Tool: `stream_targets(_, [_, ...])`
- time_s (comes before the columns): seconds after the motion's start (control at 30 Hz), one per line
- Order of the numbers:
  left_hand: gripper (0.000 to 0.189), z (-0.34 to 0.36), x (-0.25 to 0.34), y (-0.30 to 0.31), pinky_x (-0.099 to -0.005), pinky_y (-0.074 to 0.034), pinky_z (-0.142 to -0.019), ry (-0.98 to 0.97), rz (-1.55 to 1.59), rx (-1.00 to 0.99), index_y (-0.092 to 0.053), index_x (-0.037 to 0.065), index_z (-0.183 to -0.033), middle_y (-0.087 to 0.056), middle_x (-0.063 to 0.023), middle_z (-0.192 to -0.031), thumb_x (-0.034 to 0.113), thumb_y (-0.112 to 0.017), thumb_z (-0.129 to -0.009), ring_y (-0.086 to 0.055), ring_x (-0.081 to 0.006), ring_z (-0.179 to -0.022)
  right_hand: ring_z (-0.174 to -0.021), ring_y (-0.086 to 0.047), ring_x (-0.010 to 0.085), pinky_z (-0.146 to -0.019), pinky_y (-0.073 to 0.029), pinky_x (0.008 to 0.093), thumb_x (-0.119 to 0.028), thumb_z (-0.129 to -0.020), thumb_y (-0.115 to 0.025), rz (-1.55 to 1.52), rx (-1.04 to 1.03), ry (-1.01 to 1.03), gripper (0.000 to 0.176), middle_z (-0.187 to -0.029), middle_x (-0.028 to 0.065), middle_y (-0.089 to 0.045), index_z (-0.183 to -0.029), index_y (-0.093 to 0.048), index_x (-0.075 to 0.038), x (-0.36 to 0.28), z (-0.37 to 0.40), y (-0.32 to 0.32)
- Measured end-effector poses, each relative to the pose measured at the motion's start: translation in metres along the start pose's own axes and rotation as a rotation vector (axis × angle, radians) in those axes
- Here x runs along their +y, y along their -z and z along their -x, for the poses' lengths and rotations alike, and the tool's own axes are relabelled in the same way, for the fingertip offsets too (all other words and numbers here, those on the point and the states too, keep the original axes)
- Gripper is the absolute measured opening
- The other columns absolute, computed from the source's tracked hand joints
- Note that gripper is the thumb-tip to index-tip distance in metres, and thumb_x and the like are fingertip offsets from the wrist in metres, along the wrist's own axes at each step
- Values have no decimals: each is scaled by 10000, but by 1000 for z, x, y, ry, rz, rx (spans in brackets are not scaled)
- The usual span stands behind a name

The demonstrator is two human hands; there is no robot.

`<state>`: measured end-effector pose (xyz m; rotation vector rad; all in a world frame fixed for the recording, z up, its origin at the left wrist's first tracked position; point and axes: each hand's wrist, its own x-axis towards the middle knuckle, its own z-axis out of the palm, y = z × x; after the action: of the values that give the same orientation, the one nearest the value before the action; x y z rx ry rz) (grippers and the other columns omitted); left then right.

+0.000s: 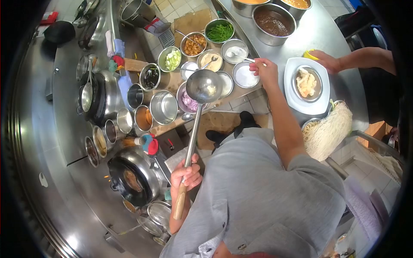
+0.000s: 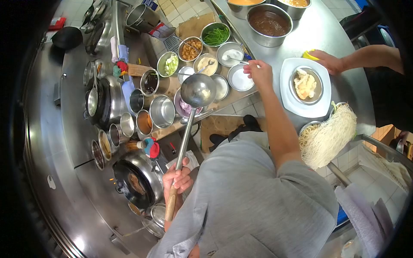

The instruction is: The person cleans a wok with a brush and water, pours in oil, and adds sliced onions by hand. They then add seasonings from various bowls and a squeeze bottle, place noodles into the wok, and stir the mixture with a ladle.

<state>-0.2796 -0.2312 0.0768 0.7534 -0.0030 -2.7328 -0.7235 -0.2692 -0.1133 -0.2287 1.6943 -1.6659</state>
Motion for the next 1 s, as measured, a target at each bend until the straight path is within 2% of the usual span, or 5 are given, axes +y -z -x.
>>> stream_targets(0.4, [356, -11, -5, 9, -303, -406, -485, -5, 94, -123, -458, 39, -1250, -491, 8, -652, -27, -579, -923, -482, -103, -428, -780, -747, 149, -635, -558, 257, -132, -1014, -616, 75, -253, 144, 234, -892, 118, -782, -1133, -709, 47, -61, 100, -3])
stream_targets(0.5, [360, -15, -8, 7, -303, -402, -480, -24, 65, -114, -460, 46, -1252, -497, 5, -663, -33, -580, -921, -483, -103, -429, -751, -741, 142, -652, -566, 273, -120, -1009, -624, 444, -187, 554, 209, -862, 113, -777, -1102, -725, 37, -34, 95, -9])
stream_targets(0.7, [385, -11, -16, 7, -312, -388, -464, -56, 69, -96, -452, 47, -1262, -505, -1, -672, -41, -590, -914, -494, -108, -442, -738, -712, 118, -671, -552, 259, -102, -1016, -631, 358, -66, 440, 203, -874, 85, -768, -1140, -727, 26, -39, 99, -3])
stream_targets(0.9, [368, 13, -9, 14, -294, -338, -432, -63, 26, -72, -505, 55, -1257, -504, -7, -671, -38, -581, -909, -470, -109, -430, -714, -694, 423, -683, -558, 516, -245, -965, -568, 1070, -223, 709, 269, -843, 187, -719, -923, -699, -13, 30, 84, -25])
stream_targets(1.0, [426, 20, 5, 25, -312, -355, -416, -48, 23, -133, -512, 25, -1282, -540, -26, -706, -2, -594, -865, -497, -129, -440, -1132, -635, 414, -939, -519, 522, -361, -953, -645, 917, -181, 647, 495, -1202, 258, -646, -1329, -611, -40, 22, 108, -46])
